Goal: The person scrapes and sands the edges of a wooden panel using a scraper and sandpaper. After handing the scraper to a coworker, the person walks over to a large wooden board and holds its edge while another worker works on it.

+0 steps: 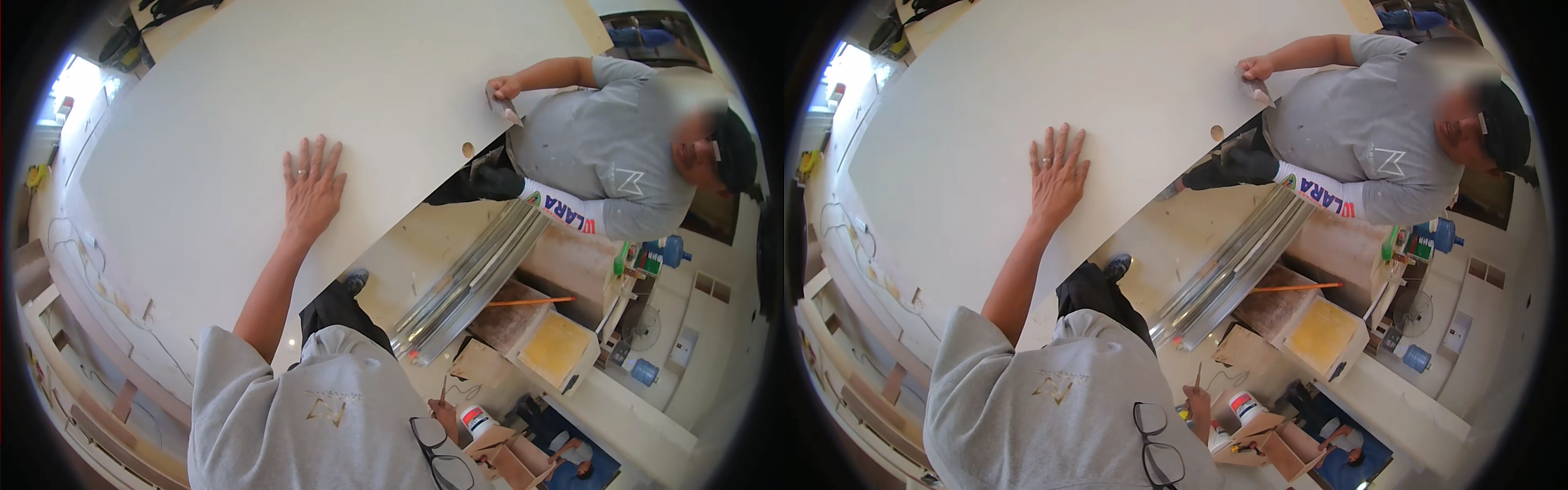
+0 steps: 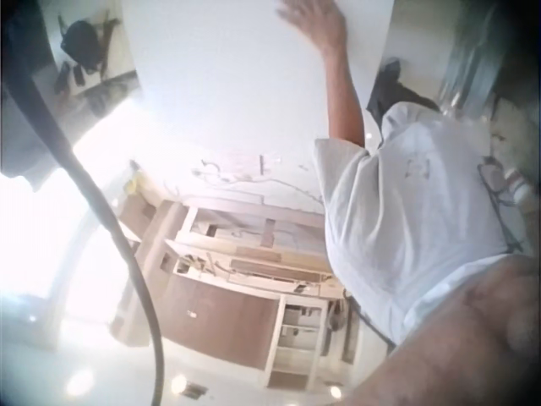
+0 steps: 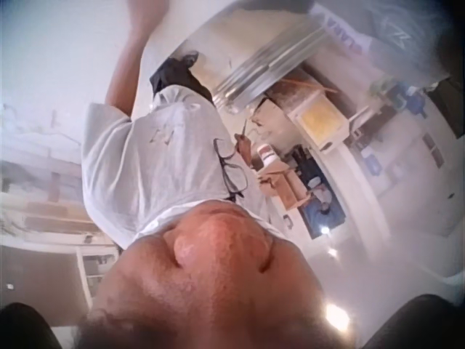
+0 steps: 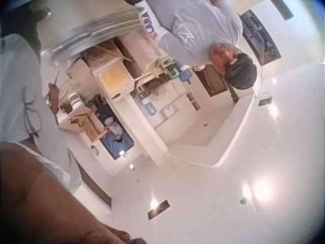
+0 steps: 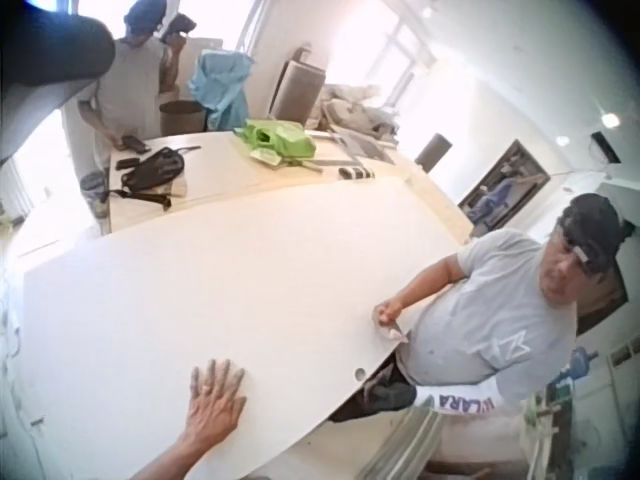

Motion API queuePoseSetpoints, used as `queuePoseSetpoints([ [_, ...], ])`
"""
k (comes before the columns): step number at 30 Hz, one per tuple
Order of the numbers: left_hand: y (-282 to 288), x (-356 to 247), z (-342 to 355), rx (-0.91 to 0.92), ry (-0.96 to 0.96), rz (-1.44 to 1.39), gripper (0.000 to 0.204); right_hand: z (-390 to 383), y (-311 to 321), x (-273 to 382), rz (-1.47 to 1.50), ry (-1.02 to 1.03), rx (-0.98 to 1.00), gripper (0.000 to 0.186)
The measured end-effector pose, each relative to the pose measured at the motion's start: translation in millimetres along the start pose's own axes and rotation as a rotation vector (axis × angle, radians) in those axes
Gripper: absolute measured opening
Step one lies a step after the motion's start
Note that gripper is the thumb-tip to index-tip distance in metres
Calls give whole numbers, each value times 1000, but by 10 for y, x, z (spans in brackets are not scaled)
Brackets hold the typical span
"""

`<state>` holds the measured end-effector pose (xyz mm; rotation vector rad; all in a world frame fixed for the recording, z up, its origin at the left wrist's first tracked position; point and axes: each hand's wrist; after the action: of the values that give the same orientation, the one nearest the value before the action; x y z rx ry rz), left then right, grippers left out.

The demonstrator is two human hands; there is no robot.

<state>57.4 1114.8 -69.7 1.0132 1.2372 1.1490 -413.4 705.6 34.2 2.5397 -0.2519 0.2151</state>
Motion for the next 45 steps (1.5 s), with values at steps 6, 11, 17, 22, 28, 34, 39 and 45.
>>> queuePoseSetpoints([
  [6,56,19,27,65,25,15,58,46,-51,48,43,-45,2,28],
  [11,53,20,32,49,24,38,58,95,-29,19,130,-63,2,28],
  [17,-15,-46,120,-82,10,-26,56,49,-166,169,124,-34,-19,25],
  [22,-159,-619,298,-105,-185,-270,57,66,-260,156,211,-30,-8,25],
  [28,-196,-1616,632,32,-401,-306,56,-110,-206,-133,225,-84,-27,28],
  [34,-288,-1869,823,-28,-392,-311,66,-251,-239,-412,-66,-144,-15,40],
  [39,-298,-1572,601,-8,-413,-489,48,-411,-332,-533,151,-211,-29,33],
  [45,-214,-1197,253,56,-499,-411,40,-546,-442,-243,190,-222,3,30],
])
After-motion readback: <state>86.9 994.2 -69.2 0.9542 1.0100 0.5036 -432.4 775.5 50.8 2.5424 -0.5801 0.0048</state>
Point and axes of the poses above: each hand's wrist, its own z-axis towards the middle knuckle, its own y-axis out of the back of the hand, x = y × z, and after that the axes turned 12 degrees about z, right-handed
